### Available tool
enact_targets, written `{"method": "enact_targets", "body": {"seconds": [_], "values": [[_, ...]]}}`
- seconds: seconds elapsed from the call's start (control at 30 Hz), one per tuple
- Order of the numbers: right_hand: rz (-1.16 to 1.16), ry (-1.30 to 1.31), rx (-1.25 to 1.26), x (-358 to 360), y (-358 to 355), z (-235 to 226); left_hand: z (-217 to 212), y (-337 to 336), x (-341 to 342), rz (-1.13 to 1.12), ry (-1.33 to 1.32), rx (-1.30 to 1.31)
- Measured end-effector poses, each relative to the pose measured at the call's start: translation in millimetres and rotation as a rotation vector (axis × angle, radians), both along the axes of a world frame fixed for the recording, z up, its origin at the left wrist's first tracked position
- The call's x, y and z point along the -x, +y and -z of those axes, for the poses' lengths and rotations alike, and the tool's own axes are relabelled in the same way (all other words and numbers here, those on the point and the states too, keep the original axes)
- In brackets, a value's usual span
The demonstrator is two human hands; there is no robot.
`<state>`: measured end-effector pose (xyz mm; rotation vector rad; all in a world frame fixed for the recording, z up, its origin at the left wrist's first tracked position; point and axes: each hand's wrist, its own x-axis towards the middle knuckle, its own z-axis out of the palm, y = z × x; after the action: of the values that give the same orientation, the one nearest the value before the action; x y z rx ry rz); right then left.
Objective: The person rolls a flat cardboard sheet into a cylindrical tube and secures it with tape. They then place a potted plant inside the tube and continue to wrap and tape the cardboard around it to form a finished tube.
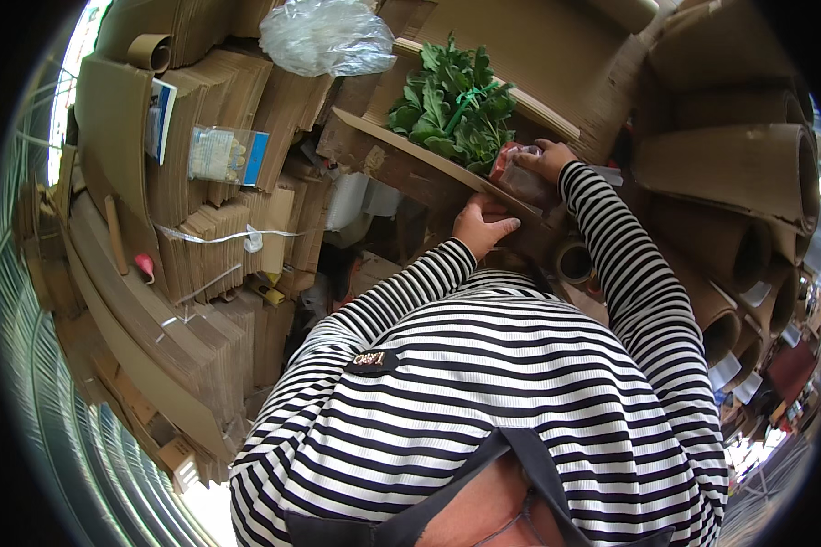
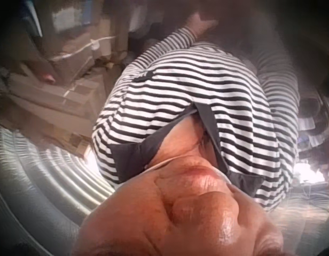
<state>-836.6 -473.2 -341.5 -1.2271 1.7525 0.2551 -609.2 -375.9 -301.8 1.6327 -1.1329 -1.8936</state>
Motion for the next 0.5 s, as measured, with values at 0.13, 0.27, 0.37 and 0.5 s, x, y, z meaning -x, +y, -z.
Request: {"method": "enact_targets", "body": {"seconds": [0.13,0.27,0.37,0.5], "values": [[0.020,-0.042,0.022,5,2,4,14,-15,2,0.277,-0.459,0.358],[0.037,-0.101,-0.022,1,-3,-13,22,-53,12,0.266,-0.449,1.072],[-0.194,-0.126,0.001,5,-7,-21,-3,-86,29,0.452,-0.432,1.311],[-0.129,-0.020,-0.014,1,-7,-8,13,-103,28,0.669,-0.354,1.284]]}}
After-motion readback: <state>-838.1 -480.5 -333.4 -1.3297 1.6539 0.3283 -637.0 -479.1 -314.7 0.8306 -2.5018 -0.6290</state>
